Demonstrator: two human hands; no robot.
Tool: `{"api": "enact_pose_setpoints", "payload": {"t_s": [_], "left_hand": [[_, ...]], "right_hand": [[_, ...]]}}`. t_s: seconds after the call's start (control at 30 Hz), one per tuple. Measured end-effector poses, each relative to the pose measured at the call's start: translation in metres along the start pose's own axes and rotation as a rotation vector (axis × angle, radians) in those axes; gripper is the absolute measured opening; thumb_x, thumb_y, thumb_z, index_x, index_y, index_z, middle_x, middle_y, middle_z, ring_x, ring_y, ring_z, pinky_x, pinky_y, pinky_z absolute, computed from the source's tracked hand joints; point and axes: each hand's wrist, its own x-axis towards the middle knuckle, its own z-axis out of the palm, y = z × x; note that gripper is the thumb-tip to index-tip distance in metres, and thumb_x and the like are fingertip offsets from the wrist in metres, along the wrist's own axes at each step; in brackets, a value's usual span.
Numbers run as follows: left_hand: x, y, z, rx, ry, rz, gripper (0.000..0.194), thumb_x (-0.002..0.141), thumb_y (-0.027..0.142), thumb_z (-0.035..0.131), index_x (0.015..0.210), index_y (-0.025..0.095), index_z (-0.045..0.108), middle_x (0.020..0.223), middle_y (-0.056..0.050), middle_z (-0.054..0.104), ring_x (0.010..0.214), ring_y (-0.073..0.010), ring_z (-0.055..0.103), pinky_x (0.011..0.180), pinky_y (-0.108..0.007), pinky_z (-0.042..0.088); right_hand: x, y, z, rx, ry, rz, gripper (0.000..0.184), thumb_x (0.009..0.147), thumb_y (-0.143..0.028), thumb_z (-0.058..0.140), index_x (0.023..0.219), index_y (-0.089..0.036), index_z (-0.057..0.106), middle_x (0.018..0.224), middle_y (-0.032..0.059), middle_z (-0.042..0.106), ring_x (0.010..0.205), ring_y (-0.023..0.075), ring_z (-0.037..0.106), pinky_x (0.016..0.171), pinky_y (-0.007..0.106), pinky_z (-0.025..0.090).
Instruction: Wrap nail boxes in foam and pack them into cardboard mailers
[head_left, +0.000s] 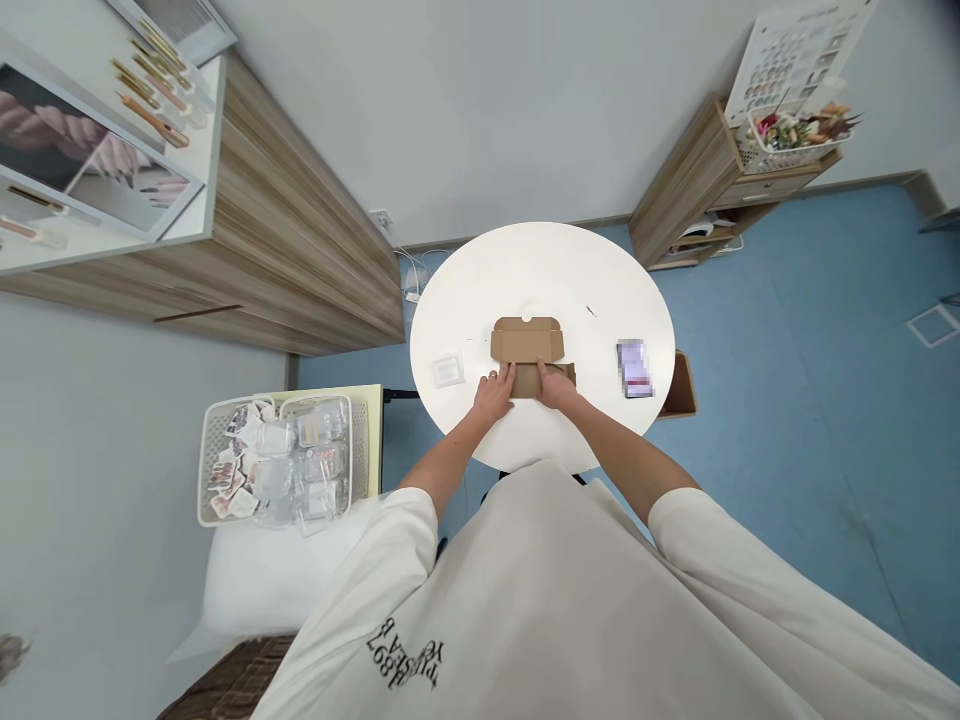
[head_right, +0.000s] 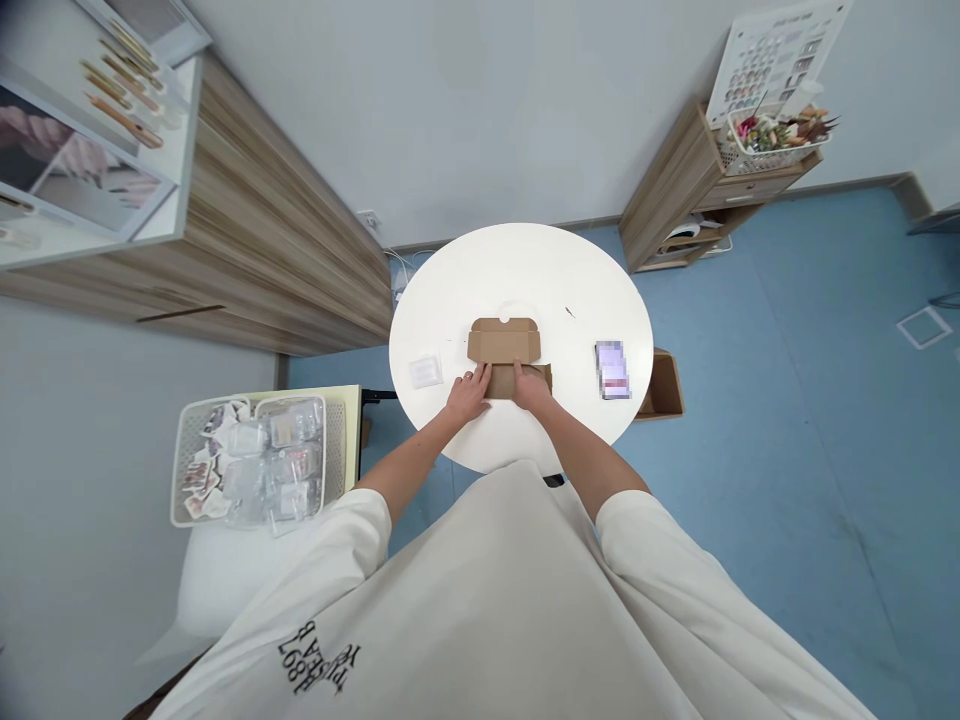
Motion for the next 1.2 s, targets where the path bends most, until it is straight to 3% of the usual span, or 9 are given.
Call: {"api": "enact_pose_setpoints", "payload": {"t_s": [0.23, 0.4, 0.47, 0.57, 0.63, 0.73, 0.93, 1.2], "left_hand": [[0.017, 0.000, 0.003, -0.043, -0.016, -0.027, 0.097, 0.080, 0.022, 0.078, 0.159, 0.017, 0.021, 0.154, -0.022, 0.037, 0.118, -0.0323, 0.056, 0.096, -0.040, 0.047], [0.026, -0.001, -0.001, -0.031, -0.080, -0.024, 0.097, 0.076, 0.023, 0.084, 0.155, 0.016, 0.028, 0.145, -0.021, 0.043, 0.110, -0.0306, 0.062, 0.089, -0.038, 0.050], [0.028, 0.000, -0.002, -0.010, -0.089, -0.027, 0.095, 0.076, 0.022, 0.084, 0.154, 0.016, 0.031, 0.143, -0.021, 0.044, 0.107, -0.0299, 0.063, 0.088, -0.037, 0.051], [0.029, 0.003, -0.003, -0.002, -0.084, -0.024, 0.091, 0.077, 0.022, 0.083, 0.153, 0.014, 0.033, 0.141, -0.021, 0.046, 0.106, -0.0292, 0.064, 0.087, -0.037, 0.052], [0.029, 0.003, -0.003, -0.009, -0.085, -0.022, 0.090, 0.077, 0.022, 0.083, 0.152, 0.014, 0.034, 0.140, -0.021, 0.046, 0.105, -0.0290, 0.065, 0.087, -0.037, 0.052], [0.028, 0.004, -0.005, -0.021, -0.099, -0.027, 0.089, 0.078, 0.022, 0.083, 0.152, 0.014, 0.034, 0.140, -0.021, 0.046, 0.105, -0.0292, 0.065, 0.087, -0.037, 0.051], [0.028, 0.006, -0.006, -0.019, -0.103, -0.036, 0.089, 0.078, 0.022, 0.083, 0.152, 0.014, 0.034, 0.141, -0.021, 0.046, 0.105, -0.0287, 0.065, 0.087, -0.037, 0.052], [0.030, 0.008, -0.003, -0.004, -0.118, -0.053, 0.090, 0.080, 0.025, 0.082, 0.154, 0.015, 0.033, 0.145, -0.022, 0.044, 0.107, -0.0290, 0.064, 0.089, -0.038, 0.052]], "right_hand": [[-0.001, 0.005, 0.009, 0.009, 0.064, -0.029, 0.101, 0.094, -0.043, 0.060, 0.164, -0.014, -0.007, 0.126, 0.0206, 0.066, 0.115, 0.0352, 0.062, 0.099, 0.045, 0.044], [-0.027, 0.022, 0.033, 0.038, 0.334, -0.133, 0.074, 0.096, -0.033, 0.049, 0.162, -0.017, 0.020, 0.150, 0.0171, 0.048, 0.136, 0.0326, 0.042, 0.112, 0.045, 0.033], [-0.041, 0.034, 0.047, 0.050, 0.476, -0.085, 0.063, 0.096, -0.029, 0.047, 0.156, -0.020, 0.033, 0.157, 0.0154, 0.038, 0.142, 0.0322, 0.035, 0.114, 0.046, 0.030], [-0.055, 0.054, 0.064, 0.077, 0.577, 0.094, 0.059, 0.094, -0.030, 0.047, 0.152, -0.020, 0.038, 0.161, 0.0172, 0.029, 0.144, 0.0359, 0.029, 0.113, 0.053, 0.030], [-0.058, 0.065, 0.070, 0.106, 0.587, 0.162, 0.058, 0.094, -0.032, 0.047, 0.151, -0.020, 0.038, 0.161, 0.0182, 0.028, 0.143, 0.0363, 0.030, 0.111, 0.053, 0.032], [-0.051, 0.072, 0.066, 0.120, 0.549, 0.143, 0.057, 0.095, -0.032, 0.048, 0.150, -0.021, 0.038, 0.160, 0.0170, 0.031, 0.139, 0.0342, 0.037, 0.110, 0.050, 0.035], [-0.024, 0.063, 0.043, 0.173, 0.446, 0.134, 0.064, 0.092, -0.028, 0.053, 0.153, -0.023, 0.032, 0.151, 0.0160, 0.041, 0.123, 0.0308, 0.052, 0.098, 0.042, 0.045], [-0.006, 0.055, 0.026, 0.193, 0.364, 0.160, 0.070, 0.092, -0.029, 0.055, 0.155, -0.024, 0.026, 0.149, 0.0164, 0.042, 0.119, 0.0309, 0.055, 0.090, 0.039, 0.049]]}}
